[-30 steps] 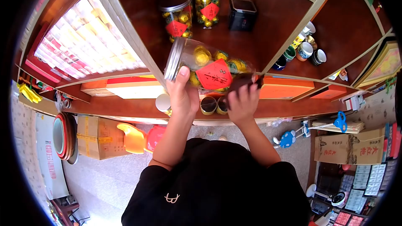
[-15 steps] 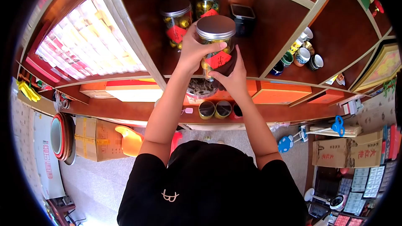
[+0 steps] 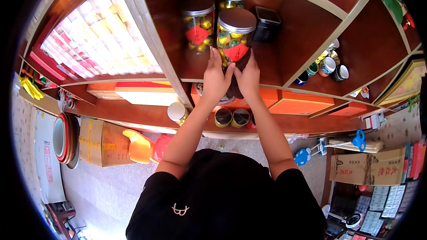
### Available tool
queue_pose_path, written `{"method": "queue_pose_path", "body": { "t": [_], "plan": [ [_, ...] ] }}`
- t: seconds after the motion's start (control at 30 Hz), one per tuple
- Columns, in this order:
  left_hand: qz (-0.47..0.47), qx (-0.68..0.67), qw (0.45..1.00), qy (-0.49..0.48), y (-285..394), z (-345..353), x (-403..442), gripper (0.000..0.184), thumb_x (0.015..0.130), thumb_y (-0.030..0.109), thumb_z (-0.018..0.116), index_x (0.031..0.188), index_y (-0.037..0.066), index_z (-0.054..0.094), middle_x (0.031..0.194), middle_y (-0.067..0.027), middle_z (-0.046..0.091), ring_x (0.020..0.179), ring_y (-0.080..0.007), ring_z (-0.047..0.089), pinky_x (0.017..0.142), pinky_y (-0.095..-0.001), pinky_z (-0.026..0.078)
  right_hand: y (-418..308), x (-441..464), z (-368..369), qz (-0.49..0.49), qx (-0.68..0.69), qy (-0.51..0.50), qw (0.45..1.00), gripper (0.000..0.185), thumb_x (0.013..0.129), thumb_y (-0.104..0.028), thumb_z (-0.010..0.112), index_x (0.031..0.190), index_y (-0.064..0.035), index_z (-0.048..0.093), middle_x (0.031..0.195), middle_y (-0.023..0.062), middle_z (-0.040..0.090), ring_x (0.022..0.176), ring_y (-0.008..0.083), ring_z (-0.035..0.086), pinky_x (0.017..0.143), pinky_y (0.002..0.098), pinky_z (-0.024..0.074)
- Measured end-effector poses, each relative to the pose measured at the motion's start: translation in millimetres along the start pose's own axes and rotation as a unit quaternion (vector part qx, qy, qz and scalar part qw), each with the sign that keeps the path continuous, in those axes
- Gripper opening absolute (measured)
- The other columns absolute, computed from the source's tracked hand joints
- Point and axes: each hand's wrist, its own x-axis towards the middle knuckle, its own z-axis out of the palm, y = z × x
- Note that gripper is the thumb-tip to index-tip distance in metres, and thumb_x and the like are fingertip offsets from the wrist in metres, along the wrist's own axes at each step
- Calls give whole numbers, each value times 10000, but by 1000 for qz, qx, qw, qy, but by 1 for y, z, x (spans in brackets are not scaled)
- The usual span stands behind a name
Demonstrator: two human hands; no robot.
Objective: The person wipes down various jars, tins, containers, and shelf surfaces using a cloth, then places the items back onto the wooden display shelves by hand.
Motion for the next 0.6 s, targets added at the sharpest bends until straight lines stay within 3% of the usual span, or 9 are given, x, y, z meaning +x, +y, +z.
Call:
{"method": "queue_pose_path", "body": {
  "t": [0.13, 0.23, 0.3, 0.33, 0.37, 0.43, 0.6],
  "plan": [
    [-13, 115, 993, -24, -8, 7, 2, 669, 954, 289, 550, 1367, -183, 319, 1270, -355, 520, 1144, -489, 548, 1005, -451, 448, -6, 11, 9, 22, -14, -4, 1000, 735, 810, -222, 737, 1366, 99, 379, 1182, 325, 575, 1111, 448, 571, 911, 446, 484],
    [-7, 143, 990, -18, -10, 8, 16, 638, 965, 314, 511, 1342, -177, 359, 1214, -340, 562, 1067, -482, 590, 936, -461, 492, -6, 20, 15, 68, -16, -44, 997, 803, 828, -266, 713, 1410, 110, 306, 1274, 340, 511, 1161, 450, 534, 960, 459, 459],
    [-51, 154, 984, -69, -8, 8, 25, 611, 962, 313, 512, 1315, -170, 390, 1140, -313, 606, 1005, -464, 616, 847, -467, 530, -2, 27, 23, 56, -12, -33, 998, 793, 830, -272, 712, 1398, 118, 319, 1262, 340, 519, 1150, 451, 541, 950, 461, 464],
    [-27, 176, 983, -48, -12, 13, 27, 567, 962, 318, 506, 1258, -161, 437, 1053, -287, 637, 926, -441, 640, 766, -476, 545, 1, 31, 26, 44, -9, -20, 999, 785, 831, -279, 710, 1387, 125, 331, 1250, 341, 528, 1139, 451, 548, 940, 464, 469],
    [-28, 176, 983, -48, -14, 15, 30, 567, 962, 318, 506, 1258, -161, 437, 1053, -287, 637, 926, -441, 640, 766, -476, 545, 4, 35, 29, 45, -9, -20, 999, 785, 831, -279, 710, 1387, 125, 331, 1250, 341, 528, 1139, 451, 548, 940, 464, 469],
    [-102, 165, 970, -147, -14, 17, 35, 524, 962, 325, 499, 1183, -149, 476, 1038, -285, 636, 909, -440, 643, 759, -483, 541, 5, 43, 34, 51, -7, -16, 999, 782, 829, -310, 716, 1365, 134, 358, 1219, 336, 551, 1114, 454, 560, 926, 468, 475],
    [-50, 186, 978, -79, -20, 24, 24, 443, 964, 302, 500, 1134, -107, 511, 947, -258, 660, 818, -438, 654, 726, -493, 537, 9, 44, 39, 69, -26, -5, 997, 817, 815, -378, 731, 1351, 134, 386, 1191, 339, 567, 1099, 459, 569, 927, 461, 475]
  ]
}}
